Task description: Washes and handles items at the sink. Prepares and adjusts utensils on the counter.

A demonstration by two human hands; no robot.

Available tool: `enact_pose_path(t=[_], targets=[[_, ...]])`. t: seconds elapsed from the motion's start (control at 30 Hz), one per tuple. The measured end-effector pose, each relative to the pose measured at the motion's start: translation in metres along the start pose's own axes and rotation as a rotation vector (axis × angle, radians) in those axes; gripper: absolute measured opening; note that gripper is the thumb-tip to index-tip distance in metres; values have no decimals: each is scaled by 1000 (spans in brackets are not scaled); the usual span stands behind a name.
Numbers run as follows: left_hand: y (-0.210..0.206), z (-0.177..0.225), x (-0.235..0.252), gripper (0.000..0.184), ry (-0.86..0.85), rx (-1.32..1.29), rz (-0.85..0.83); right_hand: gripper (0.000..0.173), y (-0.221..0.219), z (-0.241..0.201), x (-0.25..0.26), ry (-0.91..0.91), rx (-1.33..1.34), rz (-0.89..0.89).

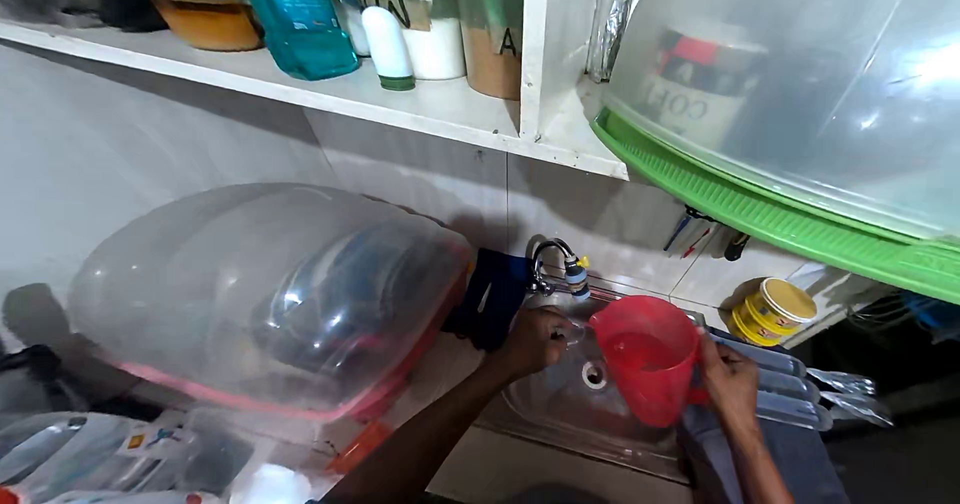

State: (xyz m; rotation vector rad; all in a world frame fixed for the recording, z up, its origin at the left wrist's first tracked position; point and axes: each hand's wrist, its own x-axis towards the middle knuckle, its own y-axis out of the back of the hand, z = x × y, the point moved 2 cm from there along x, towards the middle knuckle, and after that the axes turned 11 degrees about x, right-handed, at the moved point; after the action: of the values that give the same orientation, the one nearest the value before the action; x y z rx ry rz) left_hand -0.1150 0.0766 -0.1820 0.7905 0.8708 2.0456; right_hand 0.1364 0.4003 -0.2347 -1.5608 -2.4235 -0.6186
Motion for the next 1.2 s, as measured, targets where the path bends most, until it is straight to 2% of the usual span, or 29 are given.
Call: enact_pose_path(t=[0.17, 0.37, 0.6, 1.2], targets=[[-14, 8, 7, 25, 6, -2, -47, 52, 19, -84, 14, 85, -253, -58], [-27, 16, 14, 24, -5, 5, -110, 52, 23, -127, 24, 211, -523, -130], [-30, 29, 16, 25, -39, 30, -129, 53, 21, -144, 39, 278, -657, -177], [-25, 24, 16, 25, -26, 21, -148, 54, 23, -178, 55, 316, -702, -237]])
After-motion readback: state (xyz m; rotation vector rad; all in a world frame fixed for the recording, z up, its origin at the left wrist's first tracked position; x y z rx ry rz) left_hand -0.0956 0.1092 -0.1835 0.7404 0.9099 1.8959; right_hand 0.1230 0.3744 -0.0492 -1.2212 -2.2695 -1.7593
